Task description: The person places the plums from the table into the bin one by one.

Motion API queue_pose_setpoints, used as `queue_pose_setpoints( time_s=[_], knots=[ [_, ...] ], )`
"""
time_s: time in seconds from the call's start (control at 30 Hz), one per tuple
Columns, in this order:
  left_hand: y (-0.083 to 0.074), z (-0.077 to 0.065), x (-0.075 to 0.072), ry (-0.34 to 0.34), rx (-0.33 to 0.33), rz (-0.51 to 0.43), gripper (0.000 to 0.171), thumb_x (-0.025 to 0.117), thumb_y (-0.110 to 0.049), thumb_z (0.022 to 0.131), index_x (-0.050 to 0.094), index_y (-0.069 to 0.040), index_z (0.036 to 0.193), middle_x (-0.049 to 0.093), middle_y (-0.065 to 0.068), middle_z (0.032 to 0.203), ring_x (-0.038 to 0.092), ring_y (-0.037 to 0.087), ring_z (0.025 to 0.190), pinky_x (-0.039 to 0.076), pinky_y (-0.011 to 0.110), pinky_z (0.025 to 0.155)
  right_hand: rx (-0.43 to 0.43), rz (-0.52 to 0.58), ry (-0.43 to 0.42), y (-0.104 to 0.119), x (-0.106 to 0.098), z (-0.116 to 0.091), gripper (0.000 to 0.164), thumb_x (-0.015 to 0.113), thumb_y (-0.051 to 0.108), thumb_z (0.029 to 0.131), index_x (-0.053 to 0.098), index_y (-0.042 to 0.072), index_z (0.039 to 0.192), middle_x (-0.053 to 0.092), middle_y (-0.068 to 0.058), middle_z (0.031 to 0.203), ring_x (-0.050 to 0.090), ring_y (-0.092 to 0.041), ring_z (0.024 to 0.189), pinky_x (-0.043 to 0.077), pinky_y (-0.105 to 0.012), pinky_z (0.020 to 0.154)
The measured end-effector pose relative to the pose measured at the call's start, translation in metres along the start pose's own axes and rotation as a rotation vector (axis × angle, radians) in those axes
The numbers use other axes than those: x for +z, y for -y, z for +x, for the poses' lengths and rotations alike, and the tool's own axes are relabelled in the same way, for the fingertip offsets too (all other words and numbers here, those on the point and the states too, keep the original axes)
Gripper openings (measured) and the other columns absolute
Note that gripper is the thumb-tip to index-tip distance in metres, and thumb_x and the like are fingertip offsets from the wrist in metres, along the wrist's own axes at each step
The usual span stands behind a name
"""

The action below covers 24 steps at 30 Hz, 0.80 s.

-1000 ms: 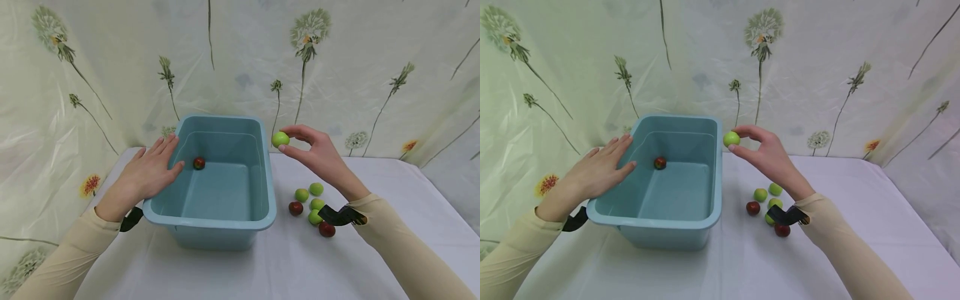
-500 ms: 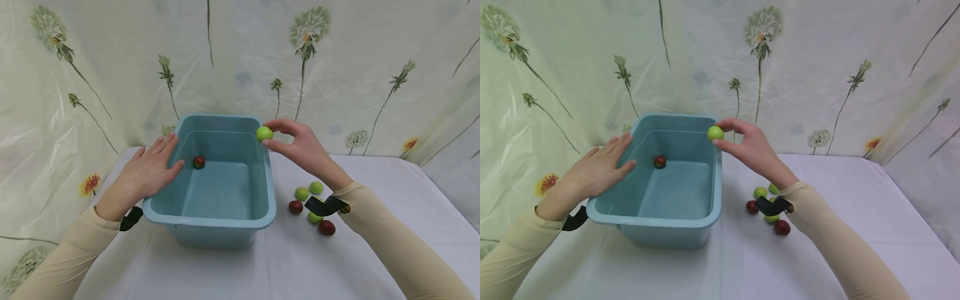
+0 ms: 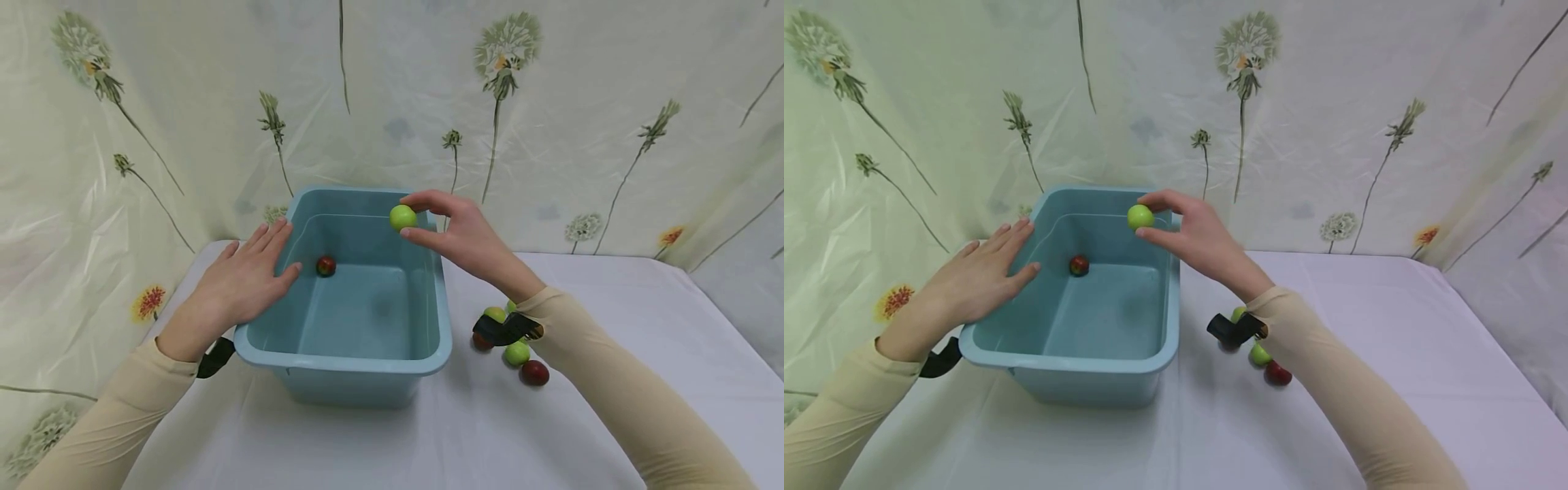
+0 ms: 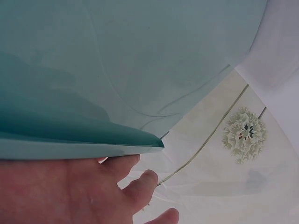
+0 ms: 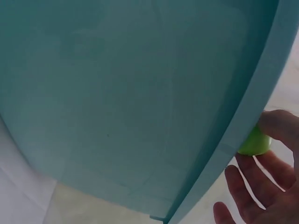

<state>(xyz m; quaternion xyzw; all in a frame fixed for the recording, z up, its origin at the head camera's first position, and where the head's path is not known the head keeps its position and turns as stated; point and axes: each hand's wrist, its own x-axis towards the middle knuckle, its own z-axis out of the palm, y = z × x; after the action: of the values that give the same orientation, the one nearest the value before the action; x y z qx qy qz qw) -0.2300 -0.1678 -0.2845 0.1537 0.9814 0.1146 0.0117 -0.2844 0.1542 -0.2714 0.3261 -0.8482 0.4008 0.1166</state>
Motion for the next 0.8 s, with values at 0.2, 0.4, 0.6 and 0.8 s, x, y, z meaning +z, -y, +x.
queue_pose_setpoints(
  time_s=[0.2,0.4,0.6,0.8],
  knots=[
    [0.0,0.001,0.0,0.002,0.0,0.0,0.072,0.038,-0.045,0.104,0.008,-0.01,0.159,0.004,0.008,0.165,0.003,0.033,0.15,0.008,0.062,0.114,-0.008,-0.017,0.037,0.002,0.01,0.008,0.036,0.074,0.029,0.09,0.065,0.02,0.124,0.064,0.011,0.116,0.056,-0.006,0.109,0.04,-0.04,0.102],
    [0.0,0.001,0.0,0.002,-0.004,-0.003,0.072,0.038,-0.046,0.104,0.008,-0.01,0.159,0.004,0.008,0.165,0.003,0.032,0.15,0.007,0.062,0.114,0.014,-0.003,0.106,0.004,0.018,0.013,0.038,0.075,0.029,0.089,0.065,0.02,0.124,0.063,0.009,0.116,0.055,-0.007,0.11,0.042,-0.039,0.097],
    [0.0,0.001,0.0,0.001,-0.005,-0.005,0.072,0.038,-0.046,0.104,0.008,-0.011,0.159,0.003,0.007,0.165,0.002,0.032,0.15,0.007,0.062,0.114,0.035,-0.033,0.176,0.004,0.024,0.016,0.038,0.076,0.027,0.088,0.065,0.018,0.124,0.064,0.006,0.115,0.056,-0.012,0.11,0.043,-0.039,0.096],
    [0.0,0.001,0.0,0.0,-0.005,-0.004,0.072,0.038,-0.046,0.104,0.008,-0.011,0.159,0.003,0.007,0.165,0.003,0.032,0.15,0.008,0.061,0.114,0.055,-0.034,0.209,0.006,0.028,0.016,0.039,0.077,0.028,0.087,0.065,0.018,0.123,0.064,0.005,0.114,0.056,-0.012,0.111,0.044,-0.039,0.096]
  ],
)
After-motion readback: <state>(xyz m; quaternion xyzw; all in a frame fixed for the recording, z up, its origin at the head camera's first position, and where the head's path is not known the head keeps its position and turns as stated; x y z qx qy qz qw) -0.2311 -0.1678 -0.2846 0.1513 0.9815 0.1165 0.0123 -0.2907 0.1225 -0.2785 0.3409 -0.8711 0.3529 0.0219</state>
